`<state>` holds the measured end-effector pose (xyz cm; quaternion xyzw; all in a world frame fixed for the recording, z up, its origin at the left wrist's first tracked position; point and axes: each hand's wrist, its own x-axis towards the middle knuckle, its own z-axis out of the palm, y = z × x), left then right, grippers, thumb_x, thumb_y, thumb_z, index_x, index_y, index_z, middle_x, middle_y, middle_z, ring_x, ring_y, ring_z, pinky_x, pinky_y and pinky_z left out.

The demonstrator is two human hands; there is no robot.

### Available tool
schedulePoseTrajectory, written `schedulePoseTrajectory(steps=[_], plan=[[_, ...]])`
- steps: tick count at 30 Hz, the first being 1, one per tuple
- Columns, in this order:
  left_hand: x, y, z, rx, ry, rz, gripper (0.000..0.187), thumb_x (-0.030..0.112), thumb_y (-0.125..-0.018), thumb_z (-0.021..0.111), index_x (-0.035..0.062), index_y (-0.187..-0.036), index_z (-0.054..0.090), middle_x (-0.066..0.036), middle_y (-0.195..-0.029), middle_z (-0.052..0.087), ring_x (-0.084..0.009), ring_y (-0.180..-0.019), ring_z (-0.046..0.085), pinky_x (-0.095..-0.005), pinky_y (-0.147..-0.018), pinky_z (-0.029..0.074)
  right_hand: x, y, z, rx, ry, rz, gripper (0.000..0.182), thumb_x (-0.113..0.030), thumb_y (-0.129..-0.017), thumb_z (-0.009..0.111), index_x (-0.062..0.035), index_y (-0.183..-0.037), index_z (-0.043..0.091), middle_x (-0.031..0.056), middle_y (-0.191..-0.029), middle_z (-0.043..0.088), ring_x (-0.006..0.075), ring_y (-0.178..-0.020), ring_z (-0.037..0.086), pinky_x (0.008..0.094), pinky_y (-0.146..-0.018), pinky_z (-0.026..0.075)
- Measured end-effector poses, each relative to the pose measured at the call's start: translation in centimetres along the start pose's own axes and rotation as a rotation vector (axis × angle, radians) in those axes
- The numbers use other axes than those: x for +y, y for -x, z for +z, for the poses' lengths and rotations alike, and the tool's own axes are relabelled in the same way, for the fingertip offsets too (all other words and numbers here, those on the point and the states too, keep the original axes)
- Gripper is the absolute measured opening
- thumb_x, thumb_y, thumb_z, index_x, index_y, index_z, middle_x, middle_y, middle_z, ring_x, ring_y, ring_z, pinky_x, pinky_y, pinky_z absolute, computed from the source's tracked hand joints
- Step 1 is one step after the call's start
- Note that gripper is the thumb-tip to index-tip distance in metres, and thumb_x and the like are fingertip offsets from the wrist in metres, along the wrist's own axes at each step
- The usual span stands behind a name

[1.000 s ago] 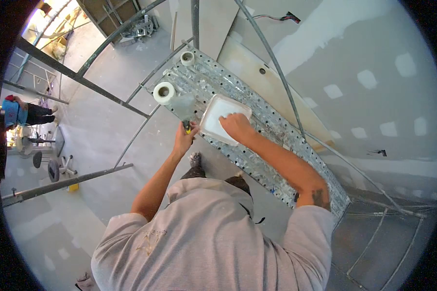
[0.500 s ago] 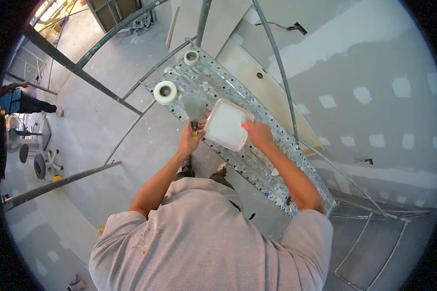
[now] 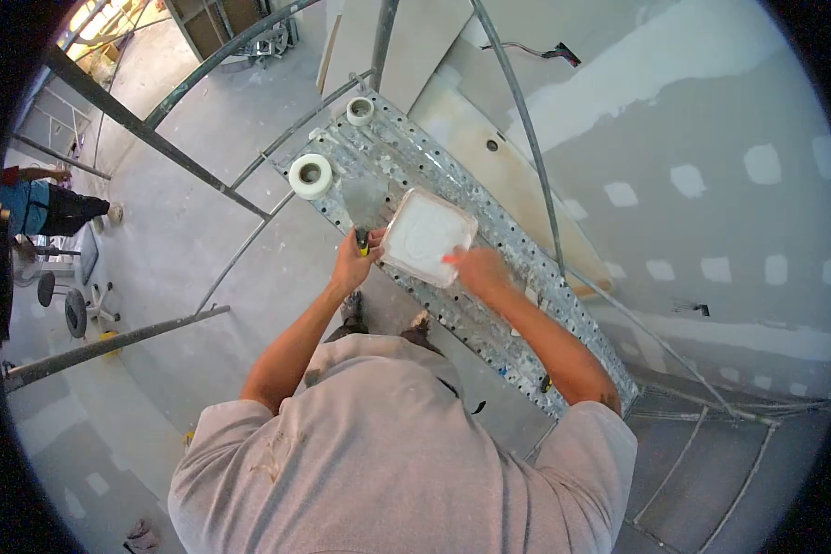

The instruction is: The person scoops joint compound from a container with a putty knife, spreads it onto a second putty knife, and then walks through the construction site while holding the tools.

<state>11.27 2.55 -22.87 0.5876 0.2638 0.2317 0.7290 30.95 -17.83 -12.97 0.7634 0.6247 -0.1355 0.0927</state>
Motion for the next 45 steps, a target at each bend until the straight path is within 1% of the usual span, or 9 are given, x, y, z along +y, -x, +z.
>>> schedulePoseTrajectory(steps=[3, 7, 12, 17, 19, 27, 31, 36, 45], plan=[[-0.4, -0.3, 0.2, -0.003, 0.064, -0.038, 0.037, -0.009, -0.082, 0.066, -0.0034, -0.115, 0.050, -0.014, -0.117, 0.068, -0.0189, -0.101, 0.067, -0.0320, -0.088, 0.053, -0.7, -4.1, 2.1, 0.245, -0.096, 0.296, 0.022, -0.019, -0.094, 0.052, -0.0176, -0.109, 0.068, 0.0144, -0.077, 0.069, 0.0321, -0.073, 0.071, 0.0487, -0.059, 0.055], [1.0, 0.6, 0.0, -0.047, 0.166, -0.093, 0.040, -0.013, -0.085, 0.061, -0.0016, -0.120, 0.045, -0.016, -0.125, 0.062, -0.0216, -0.108, 0.064, -0.0336, -0.092, 0.053, -3.1, -0.3, 0.5, 0.059, -0.155, 0.073, 0.020, -0.027, -0.096, 0.054, -0.0129, -0.099, 0.067, 0.0138, -0.076, 0.068, 0.0349, -0.072, 0.069, 0.0487, -0.059, 0.054], [-0.8, 0.1, 0.2, -0.056, 0.132, -0.055, 0.040, -0.014, -0.085, 0.059, 0.0001, -0.120, 0.044, -0.017, -0.129, 0.060, -0.0229, -0.112, 0.063, -0.0338, -0.093, 0.052, -1.8, -3.8, -0.4, 0.198, -0.156, 0.361, 0.022, -0.032, -0.094, 0.055, -0.0130, -0.097, 0.067, 0.0144, -0.075, 0.069, 0.0328, -0.073, 0.071, 0.0491, -0.060, 0.055], [0.4, 0.4, 0.1, -0.043, 0.146, -0.095, 0.042, -0.013, -0.084, 0.061, -0.0037, -0.120, 0.043, -0.018, -0.127, 0.061, -0.0234, -0.112, 0.064, -0.0345, -0.092, 0.053, -1.5, 0.2, -0.7, 0.090, -0.187, 0.086, 0.023, -0.031, -0.095, 0.057, -0.0105, -0.096, 0.067, 0.0176, -0.072, 0.067, 0.0377, -0.070, 0.069, 0.0507, -0.059, 0.053], [0.5, 0.3, 0.3, -0.038, 0.091, -0.069, 0.040, -0.013, -0.085, 0.060, -0.0014, -0.120, 0.043, -0.017, -0.128, 0.061, -0.0224, -0.110, 0.063, -0.0342, -0.091, 0.053, 0.9, -1.6, -2.1, 0.133, -0.110, 0.345, 0.025, -0.031, -0.095, 0.058, -0.0080, -0.094, 0.066, 0.0189, -0.070, 0.066, 0.0379, -0.069, 0.069, 0.0504, -0.060, 0.053], [1.6, 0.6, 0.3, -0.045, 0.107, -0.107, 0.044, -0.012, -0.086, 0.061, -0.0022, -0.124, 0.042, -0.016, -0.128, 0.061, -0.0203, -0.108, 0.063, -0.0327, -0.088, 0.053, -1.2, 1.0, -1.3, 0.156, -0.168, 0.156, 0.026, -0.029, -0.098, 0.051, -0.0079, -0.094, 0.066, 0.0214, -0.072, 0.067, 0.0365, -0.070, 0.070, 0.0496, -0.058, 0.054], [-0.3, 0.3, 0.2, -0.047, 0.098, -0.097, 0.042, -0.011, -0.086, 0.061, -0.0027, -0.123, 0.044, -0.014, -0.128, 0.061, -0.0194, -0.107, 0.063, -0.0324, -0.089, 0.053, -2.3, -5.0, 0.6, 0.273, -0.253, 0.441, 0.018, -0.018, -0.094, 0.051, -0.0087, -0.099, 0.066, 0.0181, -0.075, 0.069, 0.0355, -0.069, 0.069, 0.0471, -0.062, 0.055], [1.1, 0.6, 0.4, -0.047, 0.052, -0.094, 0.041, -0.010, -0.085, 0.063, -0.0034, -0.122, 0.047, -0.014, -0.124, 0.064, -0.0185, -0.107, 0.063, -0.0320, -0.089, 0.052, -4.0, 0.1, -0.9, 0.020, -0.206, 0.283, 0.019, -0.022, -0.093, 0.057, -0.0042, -0.100, 0.061, 0.0187, -0.080, 0.069, 0.0375, -0.077, 0.070, 0.0493, -0.065, 0.055], [0.9, 0.7, 0.8, -0.001, -0.086, -0.024, 0.042, -0.009, -0.083, 0.064, -0.0039, -0.121, 0.048, -0.015, -0.121, 0.066, -0.0197, -0.107, 0.064, -0.0331, -0.089, 0.052, -5.8, -2.9, -0.7, 0.127, -0.110, 0.393, 0.014, -0.022, -0.093, 0.058, -0.0102, -0.098, 0.065, 0.0161, -0.073, 0.068, 0.0340, -0.074, 0.070, 0.0474, -0.066, 0.055]])
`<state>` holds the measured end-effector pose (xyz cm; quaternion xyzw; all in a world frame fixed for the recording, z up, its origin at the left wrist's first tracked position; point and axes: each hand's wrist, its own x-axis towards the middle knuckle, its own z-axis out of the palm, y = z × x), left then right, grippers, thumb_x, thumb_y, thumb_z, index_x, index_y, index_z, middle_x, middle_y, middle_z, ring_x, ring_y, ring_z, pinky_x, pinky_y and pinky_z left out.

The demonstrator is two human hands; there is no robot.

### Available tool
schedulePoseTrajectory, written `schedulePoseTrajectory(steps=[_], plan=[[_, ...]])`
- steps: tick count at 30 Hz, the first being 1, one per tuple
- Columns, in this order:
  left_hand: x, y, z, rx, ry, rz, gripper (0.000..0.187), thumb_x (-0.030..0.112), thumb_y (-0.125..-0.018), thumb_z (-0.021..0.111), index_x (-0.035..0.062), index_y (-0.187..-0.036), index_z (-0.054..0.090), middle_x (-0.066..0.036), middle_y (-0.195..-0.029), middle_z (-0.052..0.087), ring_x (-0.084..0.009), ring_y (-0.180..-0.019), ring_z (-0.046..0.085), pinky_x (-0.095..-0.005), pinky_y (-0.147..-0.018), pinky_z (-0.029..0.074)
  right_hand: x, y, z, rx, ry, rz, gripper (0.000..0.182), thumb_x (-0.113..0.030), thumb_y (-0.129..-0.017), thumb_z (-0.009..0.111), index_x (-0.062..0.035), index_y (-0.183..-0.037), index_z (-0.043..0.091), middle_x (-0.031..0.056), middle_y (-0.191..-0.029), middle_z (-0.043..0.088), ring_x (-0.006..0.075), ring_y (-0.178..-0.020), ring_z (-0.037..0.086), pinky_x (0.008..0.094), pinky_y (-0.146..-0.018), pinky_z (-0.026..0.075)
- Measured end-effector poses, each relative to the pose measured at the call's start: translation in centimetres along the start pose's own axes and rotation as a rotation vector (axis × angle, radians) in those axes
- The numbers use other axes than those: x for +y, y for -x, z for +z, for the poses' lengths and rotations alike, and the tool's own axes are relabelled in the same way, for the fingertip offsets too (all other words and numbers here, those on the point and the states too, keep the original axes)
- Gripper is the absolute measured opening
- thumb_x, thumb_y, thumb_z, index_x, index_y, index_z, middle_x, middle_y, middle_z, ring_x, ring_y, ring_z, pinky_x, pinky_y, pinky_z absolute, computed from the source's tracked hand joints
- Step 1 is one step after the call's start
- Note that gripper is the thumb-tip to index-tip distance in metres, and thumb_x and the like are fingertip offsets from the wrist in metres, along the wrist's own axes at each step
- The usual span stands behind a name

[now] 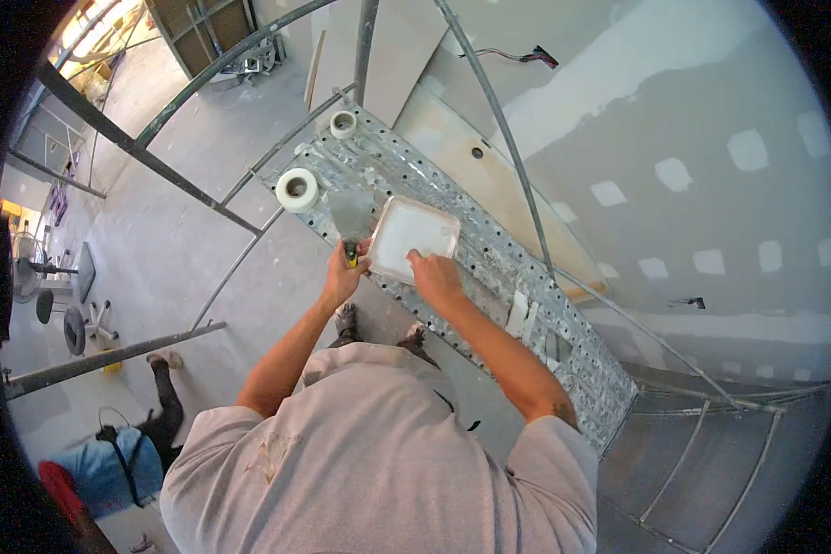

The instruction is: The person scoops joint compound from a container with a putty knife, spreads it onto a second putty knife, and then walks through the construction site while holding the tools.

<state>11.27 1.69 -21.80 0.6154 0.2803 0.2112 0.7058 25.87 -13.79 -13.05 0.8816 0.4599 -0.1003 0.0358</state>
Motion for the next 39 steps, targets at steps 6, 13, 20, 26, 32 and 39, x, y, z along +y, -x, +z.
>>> schedulePoseTrajectory(steps=[6, 13, 20, 26, 32, 39], plan=[[-0.6, 0.4, 0.4, 0.014, 0.047, 0.000, 0.042, -0.011, -0.084, 0.062, -0.0010, -0.122, 0.047, -0.015, -0.120, 0.065, -0.0213, -0.102, 0.066, -0.0339, -0.085, 0.056, 2.8, -3.9, -4.3, 0.052, -0.016, -0.458, 0.011, -0.020, -0.086, 0.061, -0.0133, -0.091, 0.068, 0.0145, -0.072, 0.068, 0.0320, -0.071, 0.071, 0.0448, -0.060, 0.055], [-1.5, 0.9, 1.0, 0.066, 0.445, -0.167, 0.039, -0.009, -0.088, 0.058, 0.0041, -0.122, 0.044, -0.013, -0.117, 0.063, -0.0210, -0.095, 0.068, -0.0311, -0.070, 0.061, 6.7, -8.8, -3.3, 0.035, 0.228, -0.506, 0.011, -0.020, -0.085, 0.062, -0.0115, -0.084, 0.068, 0.0156, -0.075, 0.067, 0.0326, -0.073, 0.070, 0.0461, -0.062, 0.054], [-0.9, 1.4, 1.6, 0.115, 0.456, -0.170, 0.035, -0.005, -0.090, 0.059, 0.0044, -0.119, 0.043, -0.012, -0.116, 0.063, -0.0199, -0.095, 0.067, -0.0320, -0.071, 0.061, 4.4, -6.4, -8.4, -0.071, 0.054, -0.453, 0.010, -0.014, -0.081, 0.063, -0.0068, -0.080, 0.070, 0.0185, -0.077, 0.068, 0.0339, -0.076, 0.070, 0.0458, -0.063, 0.055], [-1.4, 1.2, 1.7, 0.125, 0.458, -0.164, 0.032, -0.001, -0.091, 0.061, 0.0032, -0.119, 0.046, -0.011, -0.118, 0.063, -0.0194, -0.098, 0.067, -0.0326, -0.074, 0.060, 5.3, -7.4, -4.0, -0.152, 0.392, -0.492, 0.018, -0.028, -0.084, 0.068, -0.0096, -0.084, 0.071, 0.0157, -0.084, 0.069, 0.0352, -0.081, 0.069, 0.0459, -0.068, 0.053], [-1.3, 1.5, 1.6, 0.147, 0.436, -0.147, 0.030, -0.001, -0.092, 0.060, 0.0025, -0.119, 0.046, -0.010, -0.117, 0.064, -0.0191, -0.098, 0.066, -0.0321, -0.073, 0.060, 7.4, -7.8, -3.4, -0.124, 0.288, -0.342, 0.019, -0.029, -0.082, 0.069, -0.0104, -0.085, 0.071, 0.0149, -0.083, 0.069, 0.0357, -0.079, 0.068, 0.0471, -0.069, 0.053], [-2.0, 0.8, 1.5, 0.102, 0.485, -0.145, 0.036, -0.006, -0.089, 0.060, 0.0045, -0.120, 0.044, -0.011, -0.117, 0.062, -0.0212, -0.104, 0.065, -0.0326, -0.073, 0.061, 7.2, -7.6, -4.9, -0.143, 0.188, -0.193, 0.025, -0.034, -0.078, 0.076, -0.0099, -0.084, 0.071, 0.0138, -0.081, 0.068, 0.0355, -0.083, 0.068, 0.0480, -0.071, 0.053]])
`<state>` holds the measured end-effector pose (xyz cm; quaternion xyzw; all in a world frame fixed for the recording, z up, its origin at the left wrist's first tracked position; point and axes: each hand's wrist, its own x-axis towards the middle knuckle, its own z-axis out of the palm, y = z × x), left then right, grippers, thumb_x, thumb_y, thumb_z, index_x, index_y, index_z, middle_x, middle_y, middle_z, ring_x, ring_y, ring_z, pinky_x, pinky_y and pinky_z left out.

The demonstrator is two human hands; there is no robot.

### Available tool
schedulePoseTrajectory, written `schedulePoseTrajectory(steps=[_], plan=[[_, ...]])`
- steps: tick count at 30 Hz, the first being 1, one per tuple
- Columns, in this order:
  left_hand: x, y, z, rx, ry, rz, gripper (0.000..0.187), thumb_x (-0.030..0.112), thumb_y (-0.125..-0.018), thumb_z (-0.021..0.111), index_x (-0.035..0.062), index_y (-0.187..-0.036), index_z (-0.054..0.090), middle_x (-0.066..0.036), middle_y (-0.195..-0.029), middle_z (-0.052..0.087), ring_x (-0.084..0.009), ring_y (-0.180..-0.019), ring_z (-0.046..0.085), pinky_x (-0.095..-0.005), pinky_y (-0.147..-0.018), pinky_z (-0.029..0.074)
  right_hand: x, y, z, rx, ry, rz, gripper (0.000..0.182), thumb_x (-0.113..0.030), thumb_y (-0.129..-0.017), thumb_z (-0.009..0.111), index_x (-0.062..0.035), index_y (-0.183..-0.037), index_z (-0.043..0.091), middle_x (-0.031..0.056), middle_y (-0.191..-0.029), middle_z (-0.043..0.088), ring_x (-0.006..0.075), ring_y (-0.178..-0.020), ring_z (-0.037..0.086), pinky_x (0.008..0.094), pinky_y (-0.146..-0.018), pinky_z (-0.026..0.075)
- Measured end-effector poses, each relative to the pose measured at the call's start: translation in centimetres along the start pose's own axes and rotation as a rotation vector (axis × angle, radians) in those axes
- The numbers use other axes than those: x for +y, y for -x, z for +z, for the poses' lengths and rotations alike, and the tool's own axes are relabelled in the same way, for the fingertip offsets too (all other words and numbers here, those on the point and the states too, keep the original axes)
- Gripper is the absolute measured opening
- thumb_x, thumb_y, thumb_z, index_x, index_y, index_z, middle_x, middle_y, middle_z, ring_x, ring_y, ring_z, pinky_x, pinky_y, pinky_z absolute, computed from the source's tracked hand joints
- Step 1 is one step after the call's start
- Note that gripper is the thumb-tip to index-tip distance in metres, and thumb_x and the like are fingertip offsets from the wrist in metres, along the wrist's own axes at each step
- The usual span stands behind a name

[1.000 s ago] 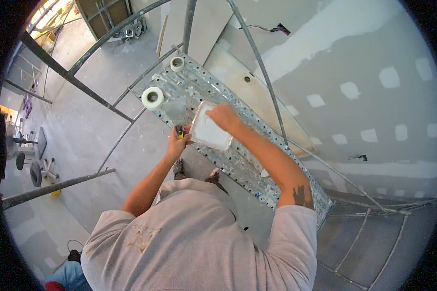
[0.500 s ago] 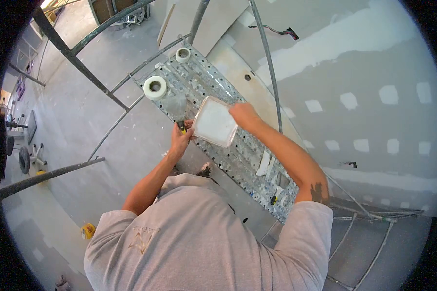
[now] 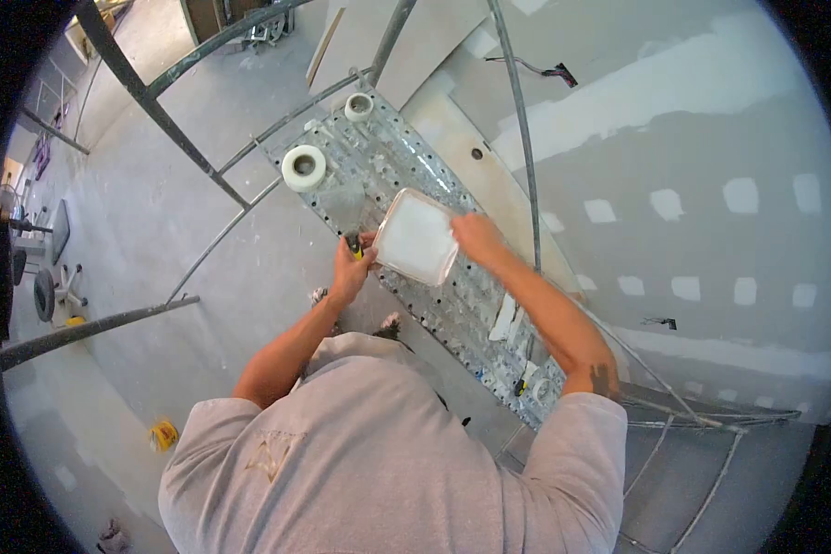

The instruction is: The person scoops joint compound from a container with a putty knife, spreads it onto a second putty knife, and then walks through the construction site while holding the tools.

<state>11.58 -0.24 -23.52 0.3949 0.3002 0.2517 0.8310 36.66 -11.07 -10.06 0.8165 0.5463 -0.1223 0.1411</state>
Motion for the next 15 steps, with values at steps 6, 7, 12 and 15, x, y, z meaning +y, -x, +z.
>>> schedulePoseTrajectory(steps=[6, 7, 12, 15], plan=[[0.4, 0.4, 0.4, -0.011, -0.020, -0.002, 0.038, -0.009, -0.088, 0.059, 0.0039, -0.120, 0.044, -0.011, -0.115, 0.062, -0.0204, -0.096, 0.067, -0.0322, -0.072, 0.061, -1.1, 0.6, -0.9, -0.086, -0.200, 0.018, 0.026, -0.034, -0.078, 0.077, -0.0097, -0.084, 0.071, 0.0152, -0.079, 0.069, 0.0346, -0.081, 0.068, 0.0459, -0.072, 0.053], [0.6, 0.5, 0.5, -0.004, -0.019, -0.005, 0.034, -0.005, -0.090, 0.060, 0.0029, -0.119, 0.046, -0.011, -0.115, 0.063, -0.0192, -0.096, 0.066, -0.0316, -0.073, 0.061, -0.6, 0.5, 1.6, -0.010, -0.091, -0.003, 0.027, -0.035, -0.077, 0.078, -0.0098, -0.084, 0.071, 0.0151, -0.080, 0.070, 0.0344, -0.081, 0.068, 0.0460, -0.072, 0.053], [0.1, 0.7, -0.3, -0.030, -0.058, -0.013, 0.030, 0.000, -0.092, 0.061, 0.0017, -0.119, 0.049, -0.011, -0.116, 0.063, -0.0181, -0.095, 0.066, -0.0315, -0.074, 0.060, -3.5, 0.7, 1.5, -0.326, -0.273, -0.100, 0.034, -0.041, -0.075, 0.078, -0.0094, -0.084, 0.071, 0.0153, -0.079, 0.068, 0.0351, -0.081, 0.068, 0.0474, -0.072, 0.052], [-2.3, 0.1, -0.3, 0.023, 0.036, 0.013, 0.031, 0.001, -0.092, 0.061, 0.0009, -0.121, 0.049, -0.012, -0.116, 0.064, -0.0191, -0.096, 0.067, -0.0322, -0.074, 0.060, -1.2, -0.2, 1.5, -0.080, -0.362, -0.015, 0.034, -0.041, -0.076, 0.078, -0.0091, -0.084, 0.071, 0.0143, -0.083, 0.069, 0.0345, -0.084, 0.068, 0.0458, -0.074, 0.053]])
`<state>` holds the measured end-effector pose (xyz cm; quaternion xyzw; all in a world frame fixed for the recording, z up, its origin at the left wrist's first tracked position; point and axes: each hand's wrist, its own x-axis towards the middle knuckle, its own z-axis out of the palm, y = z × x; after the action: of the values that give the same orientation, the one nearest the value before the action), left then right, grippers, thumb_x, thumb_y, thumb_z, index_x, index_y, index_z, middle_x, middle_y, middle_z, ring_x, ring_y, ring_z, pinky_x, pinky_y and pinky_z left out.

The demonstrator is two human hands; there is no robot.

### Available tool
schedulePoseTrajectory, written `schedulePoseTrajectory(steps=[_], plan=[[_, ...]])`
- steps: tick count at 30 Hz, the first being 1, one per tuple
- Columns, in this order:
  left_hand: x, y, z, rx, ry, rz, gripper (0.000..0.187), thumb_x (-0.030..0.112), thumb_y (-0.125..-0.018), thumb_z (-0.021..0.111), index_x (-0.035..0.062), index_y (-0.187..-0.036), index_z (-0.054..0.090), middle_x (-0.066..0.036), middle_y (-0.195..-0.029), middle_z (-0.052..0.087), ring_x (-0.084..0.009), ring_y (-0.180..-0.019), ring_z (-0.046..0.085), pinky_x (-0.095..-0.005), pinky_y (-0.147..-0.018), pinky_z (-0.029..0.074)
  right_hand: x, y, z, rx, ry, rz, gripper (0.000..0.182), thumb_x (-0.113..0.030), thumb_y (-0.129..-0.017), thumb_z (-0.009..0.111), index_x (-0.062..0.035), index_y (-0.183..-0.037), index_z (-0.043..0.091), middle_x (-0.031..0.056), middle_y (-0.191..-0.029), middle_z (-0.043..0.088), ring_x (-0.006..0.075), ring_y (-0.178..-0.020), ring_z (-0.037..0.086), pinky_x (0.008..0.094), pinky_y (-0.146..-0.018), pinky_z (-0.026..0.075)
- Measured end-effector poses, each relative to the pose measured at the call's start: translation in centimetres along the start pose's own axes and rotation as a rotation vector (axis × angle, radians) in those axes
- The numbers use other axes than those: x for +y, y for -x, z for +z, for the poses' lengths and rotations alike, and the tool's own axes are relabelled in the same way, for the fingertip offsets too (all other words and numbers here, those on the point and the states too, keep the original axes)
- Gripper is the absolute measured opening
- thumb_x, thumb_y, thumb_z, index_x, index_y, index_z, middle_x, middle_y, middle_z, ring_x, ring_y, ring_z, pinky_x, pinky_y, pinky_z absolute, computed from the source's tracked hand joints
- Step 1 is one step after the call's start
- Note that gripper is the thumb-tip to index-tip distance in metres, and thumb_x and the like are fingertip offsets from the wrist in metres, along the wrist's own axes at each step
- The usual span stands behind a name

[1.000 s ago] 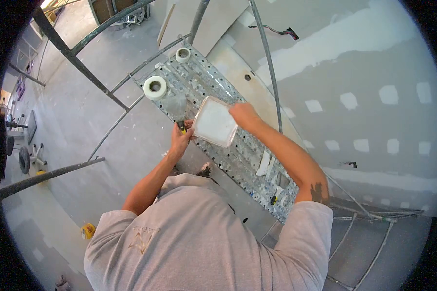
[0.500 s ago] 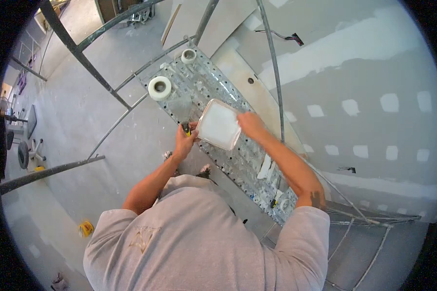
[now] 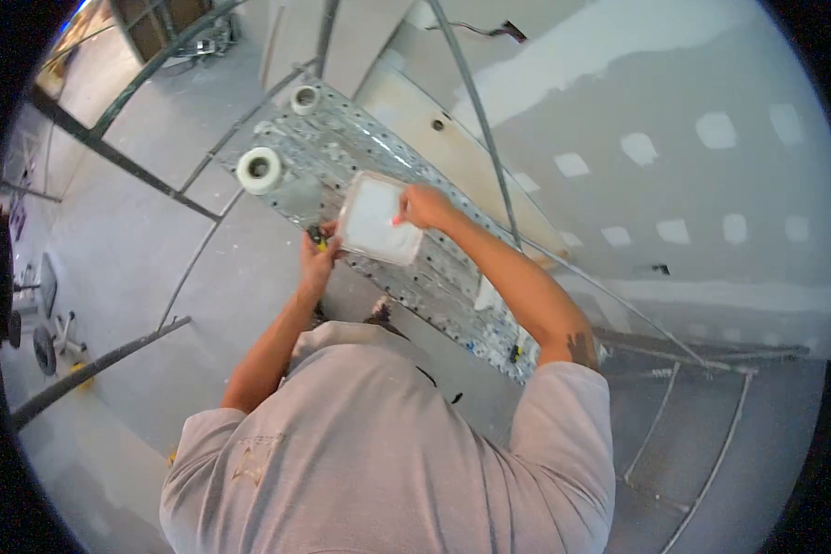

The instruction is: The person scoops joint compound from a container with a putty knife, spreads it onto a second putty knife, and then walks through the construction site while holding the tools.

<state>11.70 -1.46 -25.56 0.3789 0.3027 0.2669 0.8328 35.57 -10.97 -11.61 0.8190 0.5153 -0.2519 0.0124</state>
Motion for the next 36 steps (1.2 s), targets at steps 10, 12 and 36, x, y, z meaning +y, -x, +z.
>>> schedulePoseTrajectory(steps=[10, 12, 36], plan=[[2.8, 0.3, 0.6, -0.030, -0.071, -0.033, 0.031, 0.001, -0.093, 0.061, -0.0005, -0.121, 0.050, -0.013, -0.116, 0.064, -0.0205, -0.096, 0.067, -0.0317, -0.076, 0.059, -2.8, 1.2, 0.6, -0.111, -0.109, -0.012, 0.023, -0.031, -0.083, 0.072, -0.0083, -0.085, 0.069, 0.0140, -0.086, 0.071, 0.0354, -0.085, 0.069, 0.0468, -0.072, 0.053], [3.5, 0.7, 0.9, -0.043, -0.015, -0.035, 0.032, 0.001, -0.092, 0.062, -0.0010, -0.122, 0.049, -0.012, -0.117, 0.063, -0.0203, -0.096, 0.067, -0.0316, -0.076, 0.060, -1.4, 1.6, -0.9, 0.141, -0.125, 0.188, 0.023, -0.031, -0.080, 0.075, -0.0087, -0.084, 0.071, 0.0147, -0.087, 0.071, 0.0344, -0.084, 0.069, 0.0462, -0.073, 0.053], [6.0, -0.8, 0.0, -0.138, -0.554, -0.046, 0.031, 0.001, -0.090, 0.064, 0.0013, -0.111, 0.042, -0.008, -0.103, 0.055, -0.0178, -0.085, 0.062, -0.0333, -0.069, 0.063, -3.3, 6.3, 3.7, 0.384, -0.198, 0.379, 0.028, -0.034, -0.087, 0.070, -0.0065, -0.087, 0.068, 0.0185, -0.079, 0.069, 0.0372, -0.078, 0.068, 0.0487, -0.070, 0.051]])
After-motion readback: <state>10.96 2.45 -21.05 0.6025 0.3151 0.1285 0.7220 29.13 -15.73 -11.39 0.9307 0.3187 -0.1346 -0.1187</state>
